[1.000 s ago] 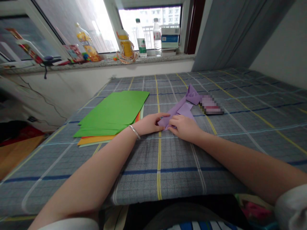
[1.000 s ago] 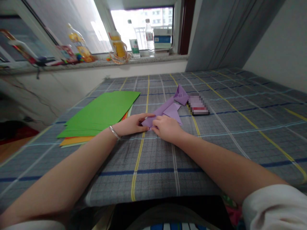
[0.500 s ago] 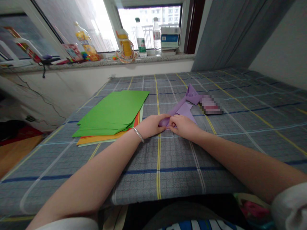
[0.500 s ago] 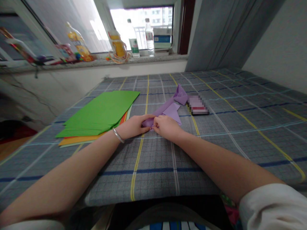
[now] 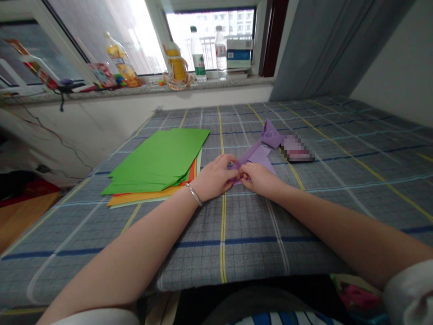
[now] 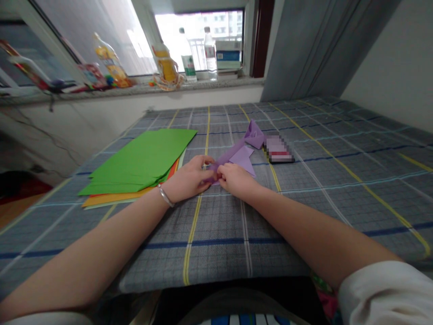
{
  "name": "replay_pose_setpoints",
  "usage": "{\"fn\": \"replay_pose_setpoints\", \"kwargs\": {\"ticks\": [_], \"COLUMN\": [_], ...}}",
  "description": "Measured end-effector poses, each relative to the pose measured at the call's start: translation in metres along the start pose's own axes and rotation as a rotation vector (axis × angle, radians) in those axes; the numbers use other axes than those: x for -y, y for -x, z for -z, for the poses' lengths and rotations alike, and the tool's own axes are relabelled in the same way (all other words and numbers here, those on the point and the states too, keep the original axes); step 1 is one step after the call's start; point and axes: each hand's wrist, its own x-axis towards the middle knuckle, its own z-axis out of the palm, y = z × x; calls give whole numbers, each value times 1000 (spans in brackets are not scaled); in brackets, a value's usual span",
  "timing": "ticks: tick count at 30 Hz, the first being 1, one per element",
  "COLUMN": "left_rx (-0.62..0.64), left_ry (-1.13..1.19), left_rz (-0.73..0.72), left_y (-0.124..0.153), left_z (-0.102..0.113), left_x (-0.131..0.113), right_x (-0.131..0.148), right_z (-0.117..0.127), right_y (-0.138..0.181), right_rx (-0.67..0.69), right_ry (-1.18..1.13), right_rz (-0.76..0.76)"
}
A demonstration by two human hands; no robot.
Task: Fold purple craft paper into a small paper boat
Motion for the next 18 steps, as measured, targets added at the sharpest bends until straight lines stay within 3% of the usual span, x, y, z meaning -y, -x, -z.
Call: {"fn": "replay_pose_setpoints", "kwargs": {"ticks": [6,13,18], "left_rx": [21,230,280], "left_ry": [-10,-20,-120], "left_rz": [-119,-119,-116], "left_y": [-1,0,-1], "left_z": [3,16,27], "left_x": [4,7,4], "right_x": [-1,-3,-2], "right_z": [1,0,2], "right_y": [-1,-1,0], "right_rx": [17,23,22], "right_ry": [-60,-61,-24], "right_rz": [10,25,45]}}
